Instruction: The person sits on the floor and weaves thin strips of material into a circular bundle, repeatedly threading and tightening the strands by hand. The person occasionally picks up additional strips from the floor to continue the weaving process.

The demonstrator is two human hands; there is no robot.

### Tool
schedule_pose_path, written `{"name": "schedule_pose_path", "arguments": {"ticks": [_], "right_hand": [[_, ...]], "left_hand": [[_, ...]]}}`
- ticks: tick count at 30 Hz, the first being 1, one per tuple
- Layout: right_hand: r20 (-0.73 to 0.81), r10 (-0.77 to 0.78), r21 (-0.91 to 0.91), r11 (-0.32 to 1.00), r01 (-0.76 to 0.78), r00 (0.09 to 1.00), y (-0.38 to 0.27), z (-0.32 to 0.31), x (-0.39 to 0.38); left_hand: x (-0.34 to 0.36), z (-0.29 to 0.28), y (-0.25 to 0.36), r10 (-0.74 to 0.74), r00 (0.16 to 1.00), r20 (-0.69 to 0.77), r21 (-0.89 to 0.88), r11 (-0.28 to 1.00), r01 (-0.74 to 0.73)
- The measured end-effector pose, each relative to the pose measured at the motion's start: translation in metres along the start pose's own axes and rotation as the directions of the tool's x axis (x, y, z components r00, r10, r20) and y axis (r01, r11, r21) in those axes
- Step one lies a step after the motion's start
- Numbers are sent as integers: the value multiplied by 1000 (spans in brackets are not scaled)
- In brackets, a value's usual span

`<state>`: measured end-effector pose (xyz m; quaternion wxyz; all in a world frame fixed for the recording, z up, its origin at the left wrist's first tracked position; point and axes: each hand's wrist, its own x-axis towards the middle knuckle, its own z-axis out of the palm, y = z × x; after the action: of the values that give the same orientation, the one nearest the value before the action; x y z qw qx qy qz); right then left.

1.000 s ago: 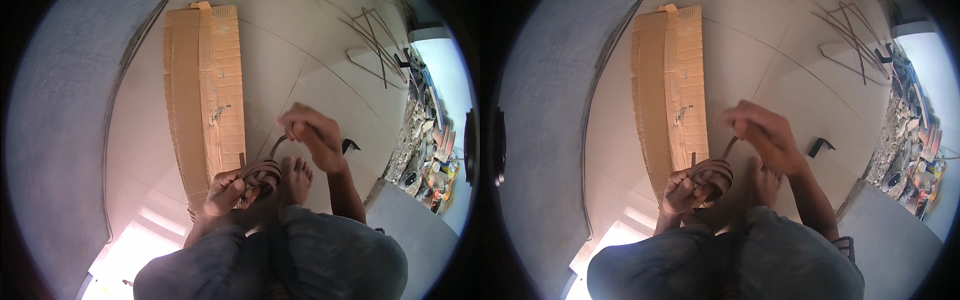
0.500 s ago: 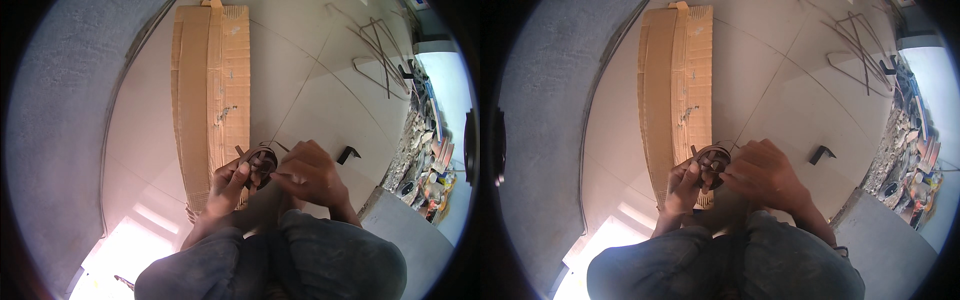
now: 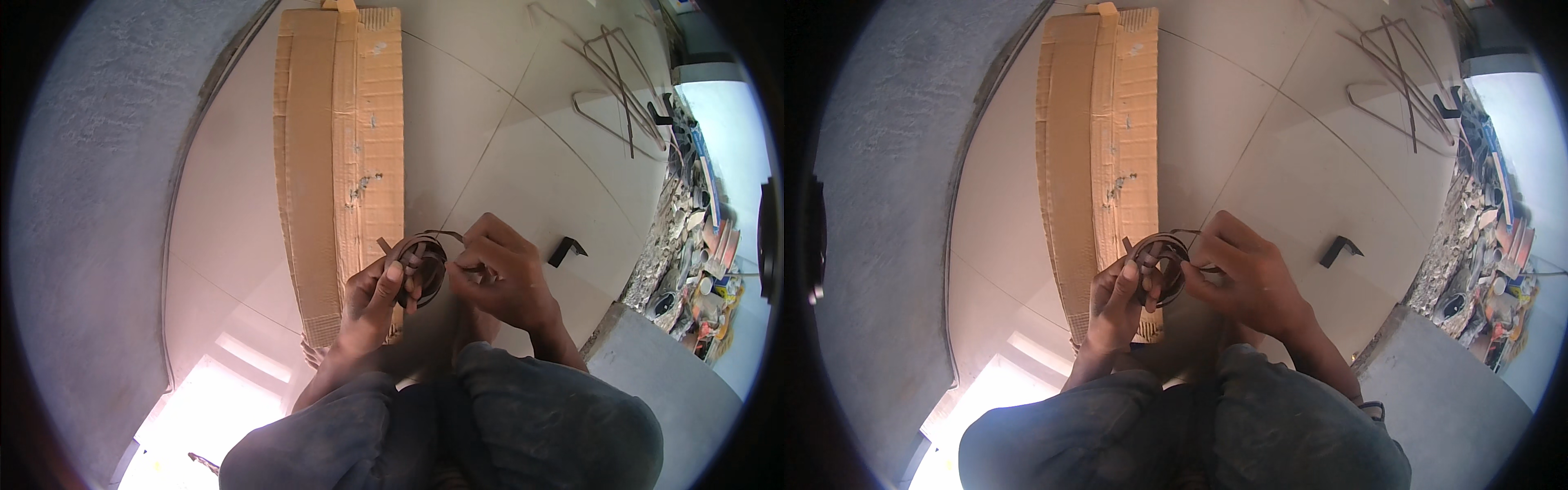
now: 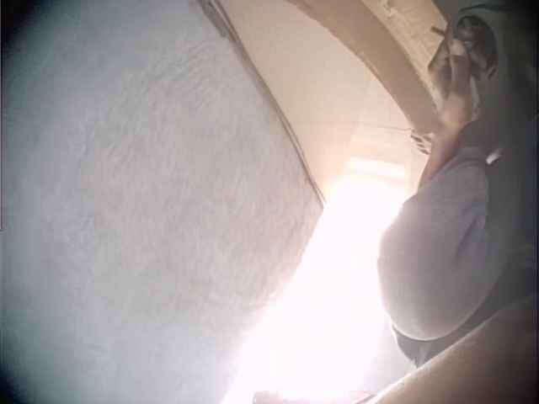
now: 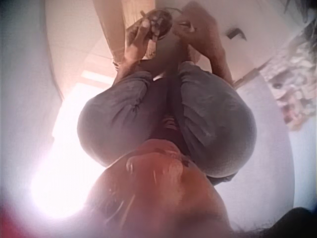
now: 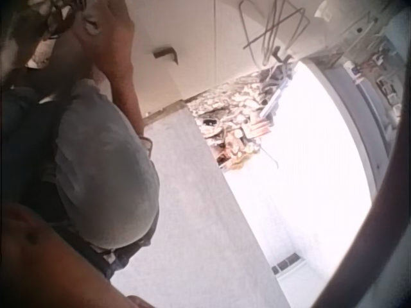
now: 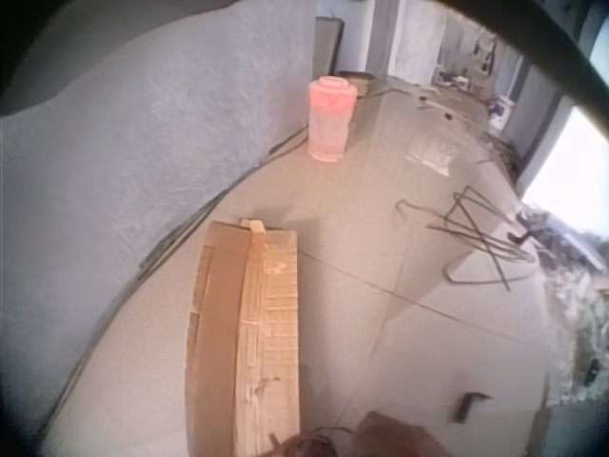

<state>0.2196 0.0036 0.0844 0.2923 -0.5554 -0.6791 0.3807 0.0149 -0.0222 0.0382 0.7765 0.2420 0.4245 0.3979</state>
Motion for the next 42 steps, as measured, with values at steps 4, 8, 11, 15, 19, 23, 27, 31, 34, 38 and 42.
{"name": "schedule_pose_path", "arguments": {"ticks": [4, 8, 11, 15, 19, 23, 27, 31, 34, 38, 42], "right_hand": [[7, -16, -75, 997, 16, 1000, 3, 6, 2], [75, -22, -88, 996, 28, 997, 3, 2, 2], [73, -36, -71, 997, 41, 997, -2, 4, 3], [7, -67, -136, 988, 67, 998, -10, 8, 2], [79, -10, -129, 991, 21, 997, -6, 4, -2], [195, 9, -35, 999, -2, 981, -12, -5, 2], [133, -84, -58, 994, 93, 988, -8, -8, 0], [-13, -60, -162, 985, 57, 998, -14, -1, -6], [107, -44, -125, 990, 58, 993, -12, -7, -16], [95, -119, -246, 959, 139, 988, -10, -8, -15], [132, -197, -551, 800, 237, 971, -18, -9, -9]], "left_hand": [[2, -8, -3, 6, 998, 63, 62, 998, -10], [0, -4, 2, -9, 999, 44, 86, 996, 5], [-1, -3, 2, -5, 1000, 30, 106, 994, 1], [1, -4, 0, -28, 996, 83, 107, 994, 19], [-2, -5, 4, -38, 990, 139, 171, 985, 13], [-7, -5, 2, -33, 991, 130, 247, 969, 0], [-5, -4, 1, -17, 989, 148, 306, 951, -30], [-8, -4, 0, 25, 986, 166, 409, 908, -91], [-10, -6, 2, -14, 980, 198, 409, 910, -70], [-12, -11, -2, 17, 965, 262, 434, 891, -133], [-12, -6, 9, 9, 966, 260, 509, 848, -145]]}}
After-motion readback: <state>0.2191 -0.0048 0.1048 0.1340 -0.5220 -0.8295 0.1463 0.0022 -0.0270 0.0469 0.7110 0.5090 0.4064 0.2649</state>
